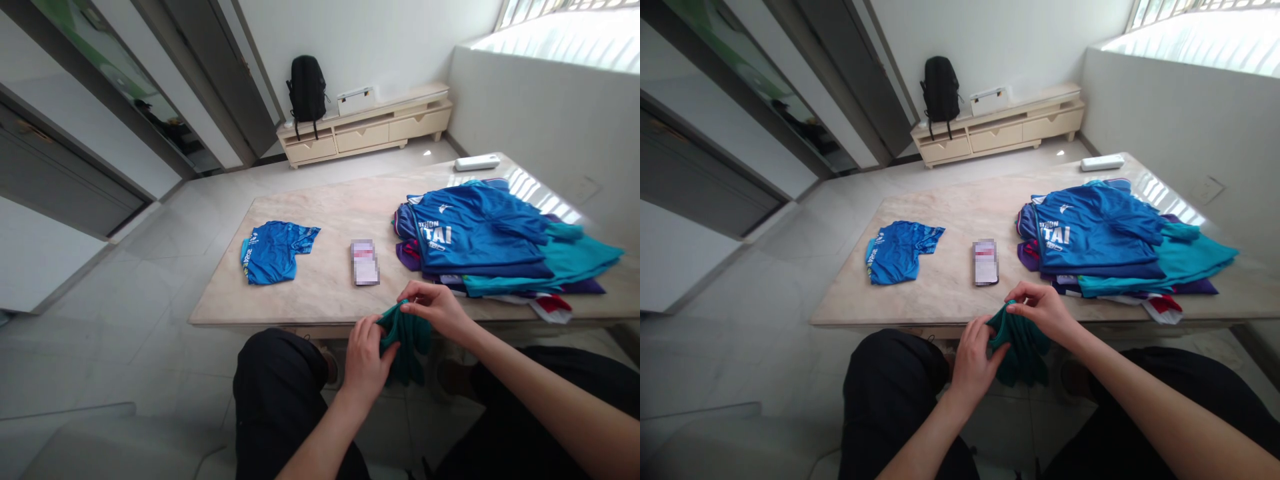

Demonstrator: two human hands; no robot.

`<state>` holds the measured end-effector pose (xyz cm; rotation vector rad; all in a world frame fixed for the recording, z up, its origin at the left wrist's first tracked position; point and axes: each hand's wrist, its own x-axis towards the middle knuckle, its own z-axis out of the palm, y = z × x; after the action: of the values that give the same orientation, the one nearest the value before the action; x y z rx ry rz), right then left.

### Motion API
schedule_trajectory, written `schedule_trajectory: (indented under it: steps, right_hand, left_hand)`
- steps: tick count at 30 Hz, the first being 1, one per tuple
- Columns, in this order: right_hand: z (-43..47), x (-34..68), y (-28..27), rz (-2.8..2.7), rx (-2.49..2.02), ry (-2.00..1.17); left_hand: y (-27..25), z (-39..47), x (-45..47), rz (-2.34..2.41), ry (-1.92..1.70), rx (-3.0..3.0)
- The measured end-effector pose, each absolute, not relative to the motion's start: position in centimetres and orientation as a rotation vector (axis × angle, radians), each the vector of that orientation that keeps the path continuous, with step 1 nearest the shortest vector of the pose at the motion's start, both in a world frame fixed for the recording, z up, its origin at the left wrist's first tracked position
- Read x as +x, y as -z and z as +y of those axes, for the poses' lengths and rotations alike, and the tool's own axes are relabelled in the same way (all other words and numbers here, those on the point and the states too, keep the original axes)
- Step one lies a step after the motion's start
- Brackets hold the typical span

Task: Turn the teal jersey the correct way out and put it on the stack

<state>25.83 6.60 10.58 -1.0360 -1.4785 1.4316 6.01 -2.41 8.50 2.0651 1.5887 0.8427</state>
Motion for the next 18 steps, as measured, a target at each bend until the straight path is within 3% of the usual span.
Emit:
schedule_trajectory:
  steps: [18]
  right_hand:
    - [6.68, 25.85, -10.45, -1.507, -1.1, -1.391]
  left_hand:
    - [-8.5, -2.41, 5.84, 1.595, -0.538, 2.147]
